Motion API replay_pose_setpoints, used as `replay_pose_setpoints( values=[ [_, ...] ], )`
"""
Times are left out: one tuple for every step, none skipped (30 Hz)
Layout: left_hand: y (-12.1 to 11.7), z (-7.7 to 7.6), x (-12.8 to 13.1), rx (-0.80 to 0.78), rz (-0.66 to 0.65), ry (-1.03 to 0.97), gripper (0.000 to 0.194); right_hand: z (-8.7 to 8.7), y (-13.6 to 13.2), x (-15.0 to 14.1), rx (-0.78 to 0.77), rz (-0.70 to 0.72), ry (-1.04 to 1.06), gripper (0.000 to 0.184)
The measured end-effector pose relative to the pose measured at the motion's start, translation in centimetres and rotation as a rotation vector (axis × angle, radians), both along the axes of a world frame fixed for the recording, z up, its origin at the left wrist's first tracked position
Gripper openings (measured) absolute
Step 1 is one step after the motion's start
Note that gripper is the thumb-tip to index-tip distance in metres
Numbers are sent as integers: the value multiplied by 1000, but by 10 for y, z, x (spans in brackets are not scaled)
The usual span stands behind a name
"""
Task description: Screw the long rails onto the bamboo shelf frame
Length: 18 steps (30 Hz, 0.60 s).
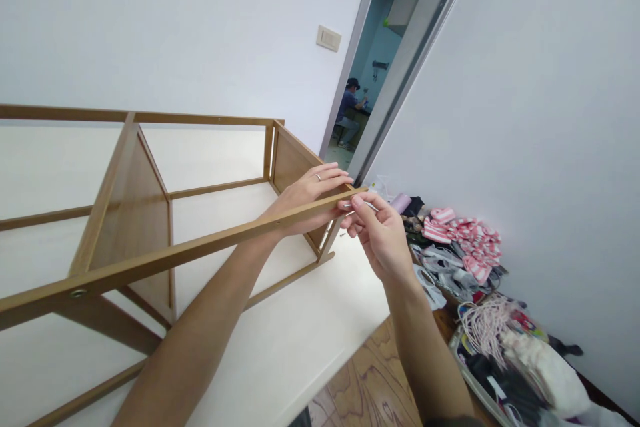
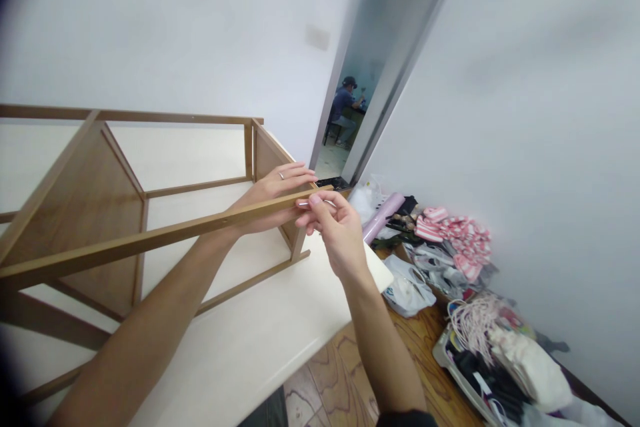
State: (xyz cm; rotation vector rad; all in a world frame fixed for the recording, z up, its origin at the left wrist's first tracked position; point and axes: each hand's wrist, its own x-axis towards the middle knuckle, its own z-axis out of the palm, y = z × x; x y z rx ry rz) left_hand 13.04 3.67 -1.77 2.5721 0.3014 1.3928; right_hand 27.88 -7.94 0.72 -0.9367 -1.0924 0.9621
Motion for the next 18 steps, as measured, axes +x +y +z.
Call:
replay_pose_setpoints(
  values=[
    [1,-1,1,-6,-2,0,40,1,1,2,-23,12,31,38],
    [1,-2,1,-16,-5,-2,41,3,2,3,-41,22,55,38],
    [2,-2,1,-26,-9,-2,42,4,3,5,-56,32,70,38],
    [2,-2,2,-37,-15,-2,44,5,3,6,-70,41,78,38],
    [2,-3,2,-49,-19,0,45,5,3,8,-83,49,81,38],
    [2,-3,2,-62,-20,2,45,5,3,9,-90,53,80,38],
    [2,-3,2,-76,-20,5,45,5,3,10,-94,54,77,38],
    [2,-2,3,-88,-20,6,45,4,3,10,-92,51,74,38],
    [2,-2,3,-96,-22,4,44,3,4,11,-86,44,76,39],
    [2,-2,3,-101,-25,0,44,2,4,11,-77,36,80,40],
    [2,-2,3,-104,-28,-4,44,0,5,10,-67,27,86,41],
    [2,-2,3,-106,-30,-7,43,-2,5,9,-57,18,92,42],
    [2,-3,3,-109,-31,-7,43,-4,6,8,-46,9,95,43],
    [2,-3,3,-113,-30,-6,43,-5,5,7,-37,4,97,44],
    [2,-3,3,-117,-28,-1,44,-5,3,4,-30,3,96,44],
    [2,-3,3,-122,-27,5,45,-5,0,2,-27,4,92,43],
    [3,-3,3,-125,-25,14,46,-3,-4,0,-26,9,88,42],
    [3,-2,3,-128,-24,23,47,-1,-10,-3,-24,16,80,41]
  ],
)
